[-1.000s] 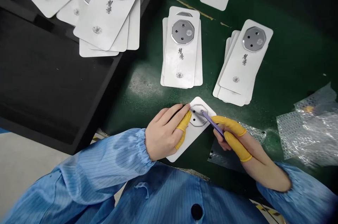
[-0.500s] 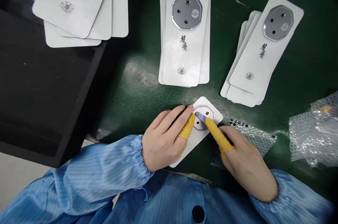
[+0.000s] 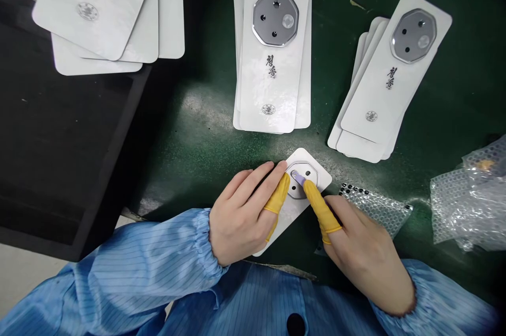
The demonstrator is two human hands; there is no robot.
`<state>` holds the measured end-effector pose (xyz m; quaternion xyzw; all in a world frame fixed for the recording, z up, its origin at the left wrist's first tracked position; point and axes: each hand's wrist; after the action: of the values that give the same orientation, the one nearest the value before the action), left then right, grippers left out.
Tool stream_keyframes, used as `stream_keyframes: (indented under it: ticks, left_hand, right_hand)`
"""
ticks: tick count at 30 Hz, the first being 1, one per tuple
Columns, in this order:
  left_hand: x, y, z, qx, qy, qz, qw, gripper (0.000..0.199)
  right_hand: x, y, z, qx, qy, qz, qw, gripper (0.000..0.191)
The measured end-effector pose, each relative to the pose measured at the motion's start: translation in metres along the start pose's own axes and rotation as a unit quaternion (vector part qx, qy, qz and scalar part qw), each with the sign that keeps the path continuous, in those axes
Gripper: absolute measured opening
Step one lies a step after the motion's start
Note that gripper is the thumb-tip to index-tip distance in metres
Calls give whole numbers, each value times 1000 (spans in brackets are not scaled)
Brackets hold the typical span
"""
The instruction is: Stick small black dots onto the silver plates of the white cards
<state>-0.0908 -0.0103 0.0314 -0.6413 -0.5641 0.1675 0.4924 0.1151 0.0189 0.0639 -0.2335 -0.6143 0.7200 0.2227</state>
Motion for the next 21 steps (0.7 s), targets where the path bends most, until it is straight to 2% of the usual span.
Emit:
stream_keyframes:
  ticks: [7, 13, 17, 21]
  left_hand:
    - [0, -2, 1, 14, -4, 55, 998, 33]
    - [3, -3, -2, 31, -18, 74, 997, 35]
    - [6, -3, -3, 26, -26, 79, 996, 36]
    - [7, -4, -4, 22, -31, 77, 996, 32]
  right_hand:
    - [7, -3, 0, -26, -23, -5, 999, 24]
    - [14, -9, -1, -31, -54, -6, 998, 26]
    - [18, -16, -5, -11, -73, 25, 997, 33]
    - [21, -15, -11, 5, -92, 48, 995, 32]
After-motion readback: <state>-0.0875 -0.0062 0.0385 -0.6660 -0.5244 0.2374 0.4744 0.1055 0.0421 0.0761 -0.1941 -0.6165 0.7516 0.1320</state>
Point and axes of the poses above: each hand's wrist, its own x-axis towards the middle knuckle, its own y-axis out of the palm, z = x × y, and after that the axes turned 2 degrees about -z, right-handed
